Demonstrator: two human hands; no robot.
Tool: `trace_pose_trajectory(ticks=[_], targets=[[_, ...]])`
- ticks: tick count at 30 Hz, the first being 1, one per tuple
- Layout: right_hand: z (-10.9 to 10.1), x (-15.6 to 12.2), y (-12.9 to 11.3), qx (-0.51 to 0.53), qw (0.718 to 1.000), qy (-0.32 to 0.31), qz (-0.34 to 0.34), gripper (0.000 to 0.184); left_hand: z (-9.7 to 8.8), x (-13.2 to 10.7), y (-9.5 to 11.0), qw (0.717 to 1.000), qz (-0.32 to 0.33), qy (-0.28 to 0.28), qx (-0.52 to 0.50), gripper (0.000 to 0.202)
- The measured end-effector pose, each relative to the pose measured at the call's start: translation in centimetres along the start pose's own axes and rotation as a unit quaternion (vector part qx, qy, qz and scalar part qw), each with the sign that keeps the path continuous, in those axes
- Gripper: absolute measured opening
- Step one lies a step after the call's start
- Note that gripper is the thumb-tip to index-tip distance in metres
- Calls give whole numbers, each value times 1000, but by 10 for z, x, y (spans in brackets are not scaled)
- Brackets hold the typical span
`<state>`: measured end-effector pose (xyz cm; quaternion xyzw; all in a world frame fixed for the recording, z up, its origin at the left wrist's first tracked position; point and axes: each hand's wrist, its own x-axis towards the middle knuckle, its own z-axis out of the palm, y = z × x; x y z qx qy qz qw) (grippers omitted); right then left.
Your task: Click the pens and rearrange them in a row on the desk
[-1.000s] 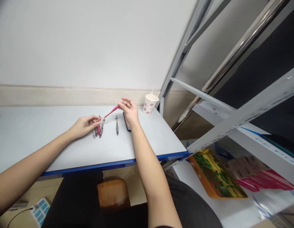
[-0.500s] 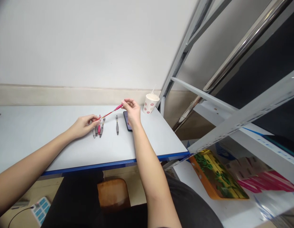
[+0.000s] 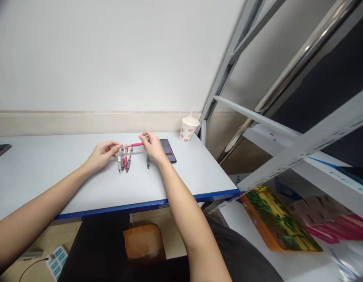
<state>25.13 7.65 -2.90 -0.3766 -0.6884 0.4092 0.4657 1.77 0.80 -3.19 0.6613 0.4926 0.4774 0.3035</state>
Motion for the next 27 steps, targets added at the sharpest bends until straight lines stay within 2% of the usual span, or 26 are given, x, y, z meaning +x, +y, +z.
trace_pose_trajectory(ticks=[3, 6, 8, 9, 11, 12, 15, 16, 17, 19, 20, 21, 24, 27], targets=[[1, -3, -8, -16, 999, -24, 16, 28, -3, 3, 1, 999, -27, 27, -25, 56], [-2, -7, -16, 38, 996, -84, 17, 32, -5, 6, 3, 995, -54, 59, -66, 64], [-4, -9, -19, 47, 993, -104, 26, 29, -4, 7, 4, 993, -62, 61, -78, 66], [-4, -10, -20, 33, 993, -105, 40, 32, -4, 7, 4, 993, -63, 57, -77, 66], [-5, -10, -21, -13, 992, -100, 75, 51, -4, 8, 3, 994, -64, 50, -68, 62], [-5, -10, -20, -28, 991, -102, 82, 53, -4, 8, 2, 995, -65, 53, -63, 59], [-5, -9, -20, 14, 994, -102, 35, 20, -5, 7, -3, 993, -71, 68, -64, 51], [-5, -8, -19, 16, 994, -103, 32, 18, -6, 7, -3, 993, -71, 72, -64, 48], [-5, -7, -19, -1, 993, -110, 36, 19, -5, 6, -3, 993, -69, 71, -60, 45], [-6, -5, -18, -46, 991, -109, 61, 45, -4, 5, -2, 995, -60, 63, -42, 39], [-6, -5, -18, -60, 990, -109, 60, 50, -4, 4, -1, 996, -57, 63, -28, 37], [-7, -4, -17, -64, 991, -108, 50, 48, -3, 4, 0, 996, -55, 66, -14, 34], [-8, -2, -17, -42, 993, -109, 2, 17, -2, 5, 1, 995, -50, 89, 5, 30], [-7, -2, -18, -10, 993, -118, -8, 10, -1, 8, -1, 995, -43, 95, -6, 28]])
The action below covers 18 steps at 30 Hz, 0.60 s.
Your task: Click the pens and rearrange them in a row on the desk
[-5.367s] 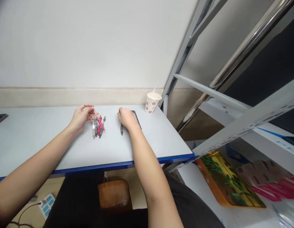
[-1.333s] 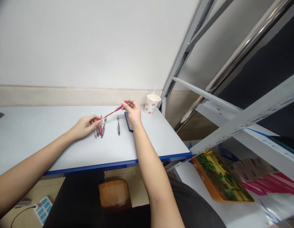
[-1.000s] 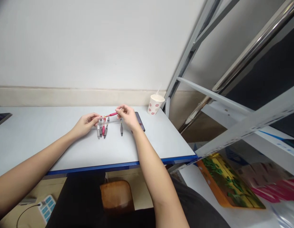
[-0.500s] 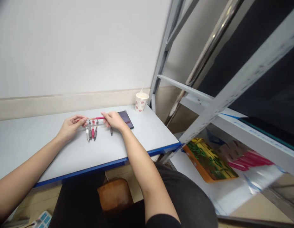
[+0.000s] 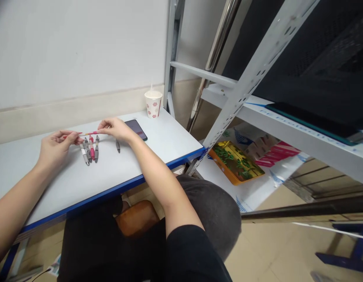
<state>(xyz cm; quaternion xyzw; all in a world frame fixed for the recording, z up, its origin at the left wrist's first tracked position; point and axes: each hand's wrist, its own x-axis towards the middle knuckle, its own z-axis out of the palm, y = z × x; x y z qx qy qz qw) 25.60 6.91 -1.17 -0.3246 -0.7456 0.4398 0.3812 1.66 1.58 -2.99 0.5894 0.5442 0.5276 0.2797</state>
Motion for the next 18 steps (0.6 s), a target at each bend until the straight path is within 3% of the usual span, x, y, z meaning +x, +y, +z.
trace_pose_trajectory(ticks=[5, 9, 13, 18], targets=[[3, -4, -5, -28, 998, -30, 37, 13, 1, 2, -1, 1000, -11, 7, -21, 31], [4, -7, -8, -61, 996, -70, 11, 14, 1, 2, -1, 999, -15, 10, -29, 39], [2, -10, -10, -75, 995, -63, 24, 35, 1, 1, 1, 1000, -5, -6, -27, 39], [-3, -12, -12, -70, 993, -90, 39, 43, 0, -1, 4, 1000, 2, -15, -12, 29]])
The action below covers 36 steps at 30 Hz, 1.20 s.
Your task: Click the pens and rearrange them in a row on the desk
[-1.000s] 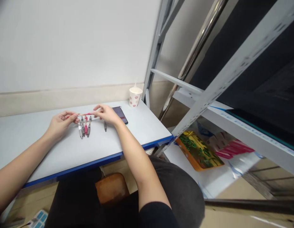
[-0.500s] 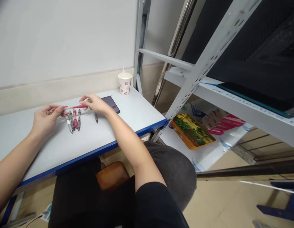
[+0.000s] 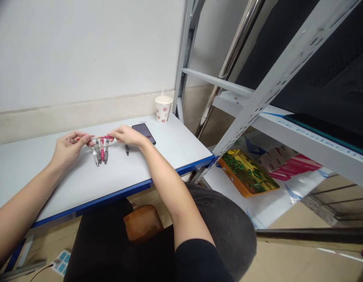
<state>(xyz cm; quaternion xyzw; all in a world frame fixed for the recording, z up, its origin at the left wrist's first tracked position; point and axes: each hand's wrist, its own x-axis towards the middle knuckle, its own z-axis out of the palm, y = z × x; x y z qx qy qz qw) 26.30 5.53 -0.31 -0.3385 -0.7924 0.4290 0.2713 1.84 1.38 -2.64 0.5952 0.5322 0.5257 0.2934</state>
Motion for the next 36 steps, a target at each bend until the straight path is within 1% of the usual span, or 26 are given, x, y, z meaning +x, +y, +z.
trace_pose_trajectory(ticks=[4, 7, 9, 12, 15, 17, 18, 21, 24, 25, 26, 27, 29, 30, 31, 32, 34, 36], targets=[[-3, 1, 1, -1, 999, -34, -6, 41, -1, -3, 2, 1000, 6, 2, 8, 24], [-2, 1, 1, 19, 999, -45, -9, 40, -1, -3, 4, 1000, 14, 12, 13, 23], [0, 2, 0, 34, 999, -41, -2, 41, -1, -3, 5, 1000, 18, 22, 12, 22], [4, 3, -2, 61, 998, -19, 17, 41, 0, -2, 5, 999, 12, 30, 14, 25], [5, 3, -3, 72, 997, -16, 3, 31, 0, -2, 4, 999, -19, 33, 11, 31], [4, 2, -2, 58, 998, -13, -10, 23, 0, -2, 4, 999, -38, 29, 8, 36], [4, 2, -1, 46, 999, -8, -14, 22, 0, -3, 5, 999, -43, 26, 6, 37], [4, 1, 1, 9, 1000, 10, -25, 27, 0, -3, 5, 999, -47, 19, 9, 38], [3, -1, -2, 10, 1000, 15, -18, 28, -1, -2, 5, 999, -42, 22, 3, 38], [2, -2, -5, 21, 1000, 5, -10, 28, -1, -2, 5, 999, -43, 20, -10, 38], [1, -3, -8, 38, 999, -19, -2, 26, -1, -1, 5, 998, -46, 13, -30, 39], [0, -3, -11, 59, 997, -55, 3, 26, -1, -1, 6, 997, -52, 0, -55, 41], [-3, -5, -17, 105, 983, -151, 7, 29, 0, -1, 8, 991, -67, -40, -105, 45], [-3, -5, -19, 124, 974, -191, 5, 33, 1, -2, 10, 988, -74, -60, -125, 46], [-4, -5, -21, 138, 967, -216, 1, 39, 2, -3, 12, 984, -78, -79, -141, 47], [-4, -5, -21, 148, 962, -228, -6, 45, 3, -5, 14, 980, -81, -95, -154, 48], [-3, -5, -21, 157, 961, -227, -16, 55, 5, -8, 17, 973, -86, -123, -174, 48], [-2, -4, -19, 152, 967, -203, -20, 53, 7, -11, 19, 967, -95, -149, -184, 46]])
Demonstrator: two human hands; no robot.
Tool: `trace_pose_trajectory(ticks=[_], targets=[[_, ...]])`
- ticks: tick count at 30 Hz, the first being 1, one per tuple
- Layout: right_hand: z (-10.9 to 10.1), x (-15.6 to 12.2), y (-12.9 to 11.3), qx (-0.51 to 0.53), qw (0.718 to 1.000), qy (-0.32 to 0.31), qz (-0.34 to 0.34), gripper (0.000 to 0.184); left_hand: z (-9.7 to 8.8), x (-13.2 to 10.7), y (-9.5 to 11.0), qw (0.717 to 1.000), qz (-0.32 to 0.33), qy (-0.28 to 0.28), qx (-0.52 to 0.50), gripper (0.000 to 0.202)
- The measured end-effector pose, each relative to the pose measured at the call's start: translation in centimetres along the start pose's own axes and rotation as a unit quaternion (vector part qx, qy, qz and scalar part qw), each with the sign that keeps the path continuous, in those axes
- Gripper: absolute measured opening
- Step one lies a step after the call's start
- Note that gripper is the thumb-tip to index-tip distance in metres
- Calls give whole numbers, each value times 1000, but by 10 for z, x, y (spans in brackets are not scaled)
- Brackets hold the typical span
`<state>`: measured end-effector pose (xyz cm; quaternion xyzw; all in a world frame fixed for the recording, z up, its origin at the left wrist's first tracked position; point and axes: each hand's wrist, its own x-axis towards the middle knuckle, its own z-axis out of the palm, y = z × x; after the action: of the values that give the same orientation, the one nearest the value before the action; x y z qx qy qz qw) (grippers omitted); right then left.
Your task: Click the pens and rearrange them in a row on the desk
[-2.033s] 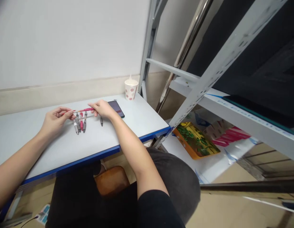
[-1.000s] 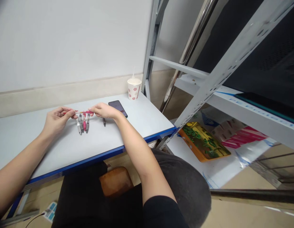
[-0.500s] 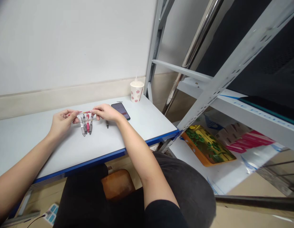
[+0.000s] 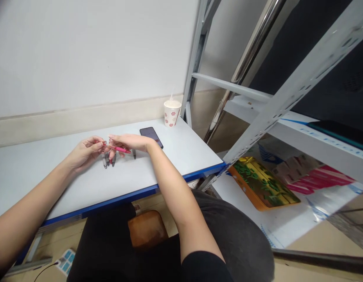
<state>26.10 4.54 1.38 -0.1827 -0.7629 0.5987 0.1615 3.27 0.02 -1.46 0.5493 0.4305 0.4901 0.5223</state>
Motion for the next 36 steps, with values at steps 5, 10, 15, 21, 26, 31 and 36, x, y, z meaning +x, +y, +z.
trace_pose_trajectory(ticks=[5, 10, 15, 21, 26, 31, 36], targets=[[3, 6, 5, -13, 999, 46, 27, 26, 4, 5, -6, 1000, 15, 9, 10, 53], [6, 9, 8, -11, 988, 142, 56, 14, 6, 15, -18, 988, 86, 69, 106, 64], [1, 4, 11, 38, 962, 269, 35, 46, 10, 8, -21, 929, 116, 79, 343, 29], [-5, 4, 18, 14, 958, 283, 33, 44, 19, 1, -16, 851, 49, 49, 520, 30], [-9, 8, 26, 19, 943, 332, 15, 47, 22, 3, -18, 852, 57, 32, 520, 26], [-17, 11, 35, 17, 934, 356, -7, 51, 22, 4, -20, 850, 74, 30, 521, 25], [-20, 9, 37, 16, 931, 364, 6, 58, 15, 7, -26, 859, 77, 43, 504, 29]])
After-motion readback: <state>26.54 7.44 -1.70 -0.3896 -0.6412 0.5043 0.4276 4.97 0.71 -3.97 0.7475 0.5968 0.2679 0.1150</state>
